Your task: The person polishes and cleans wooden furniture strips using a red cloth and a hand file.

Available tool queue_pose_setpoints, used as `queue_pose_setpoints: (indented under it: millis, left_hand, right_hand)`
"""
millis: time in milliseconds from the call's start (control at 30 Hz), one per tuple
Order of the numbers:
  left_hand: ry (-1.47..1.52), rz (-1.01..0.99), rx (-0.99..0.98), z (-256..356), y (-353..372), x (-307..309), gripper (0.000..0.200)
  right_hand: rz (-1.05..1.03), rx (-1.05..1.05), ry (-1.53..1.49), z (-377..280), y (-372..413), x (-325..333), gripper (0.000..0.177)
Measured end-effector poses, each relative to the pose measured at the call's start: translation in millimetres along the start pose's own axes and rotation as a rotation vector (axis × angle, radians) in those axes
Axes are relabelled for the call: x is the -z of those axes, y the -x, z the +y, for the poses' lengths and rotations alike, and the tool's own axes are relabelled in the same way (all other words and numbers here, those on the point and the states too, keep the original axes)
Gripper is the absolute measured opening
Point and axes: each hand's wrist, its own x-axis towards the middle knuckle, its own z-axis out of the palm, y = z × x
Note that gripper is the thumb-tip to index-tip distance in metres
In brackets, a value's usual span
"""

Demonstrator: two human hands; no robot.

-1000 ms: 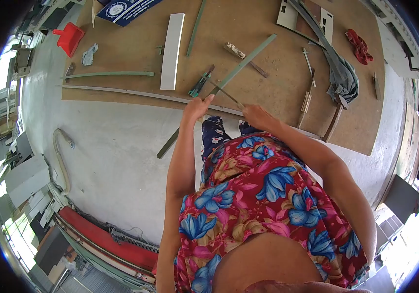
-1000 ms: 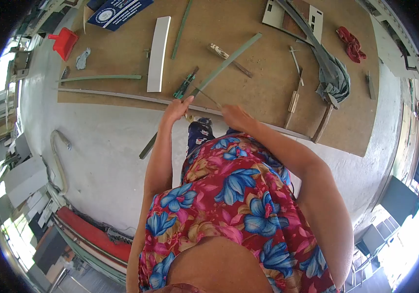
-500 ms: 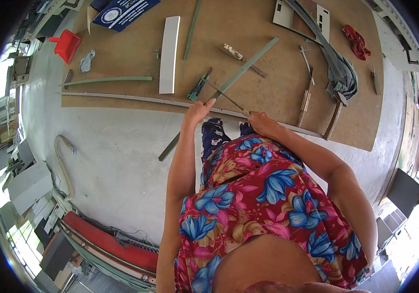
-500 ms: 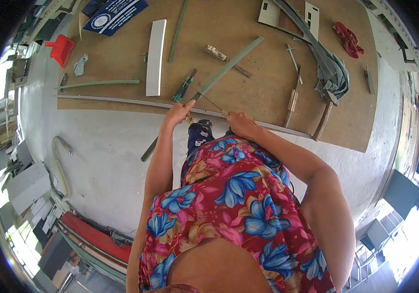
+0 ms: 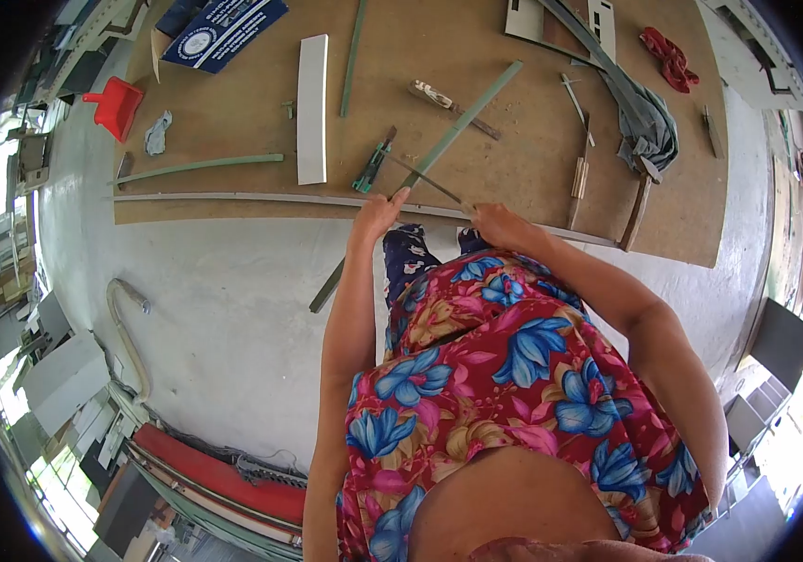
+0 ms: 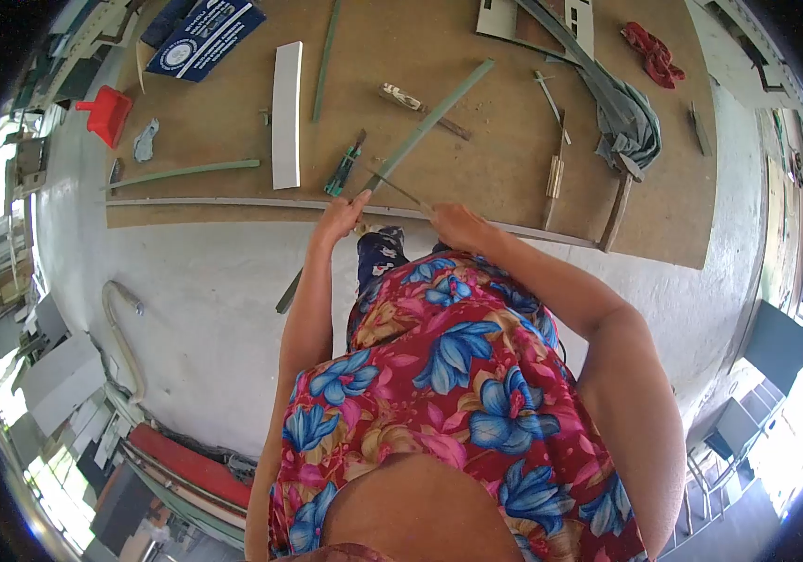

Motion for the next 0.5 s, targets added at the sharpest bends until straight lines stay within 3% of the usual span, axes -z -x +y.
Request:
queue_pose_setpoints:
  millis: [33,133,233,300,367,467,500]
  left_hand:
    - [0.007,-0.005,-0.012,3.7,0.6,1.1,0.078]
    - [0.011,0.002,-0.009,13.0,-4.5,7.0,0.078]
    - [-0.015,-0.004,-0.028,15.3,-4.9,4.2,0.078]
    - [-0.021,-0.002,-0.043,11.4,-4.8,3.5,0.077]
    - [-0.019,-0.004,-0.055,4.4,-8.6,-2.1,0.077]
    - [-0.091,0.090,-0.138,5.1,-9.0,-2.4,0.077]
    - [-0.076,0.117,-0.151,11.8,-1.5,4.5,0.076]
  right_hand:
    - [-0.068,0.040,0.041,-1.0,-11.4,8.5,0.021]
    - [0.136,-0.219,-0.129,-35.4,-41.7,29.1,0.019]
    - [0.070,-0.173,-0.181,-20.2,-27.4,13.2,0.020]
    - [0.178,-0.004,-0.029,4.4,10.6,-9.5,0.019]
    - [-0.090,-0.099,0.031,21.9,43.7,-10.4,0.019]
    - [0.066,0.166,-0.020,2.2,82.7,60.5,0.022]
    - [0.122,0.082,-0.141,-9.6,87.0,83.0,0.024]
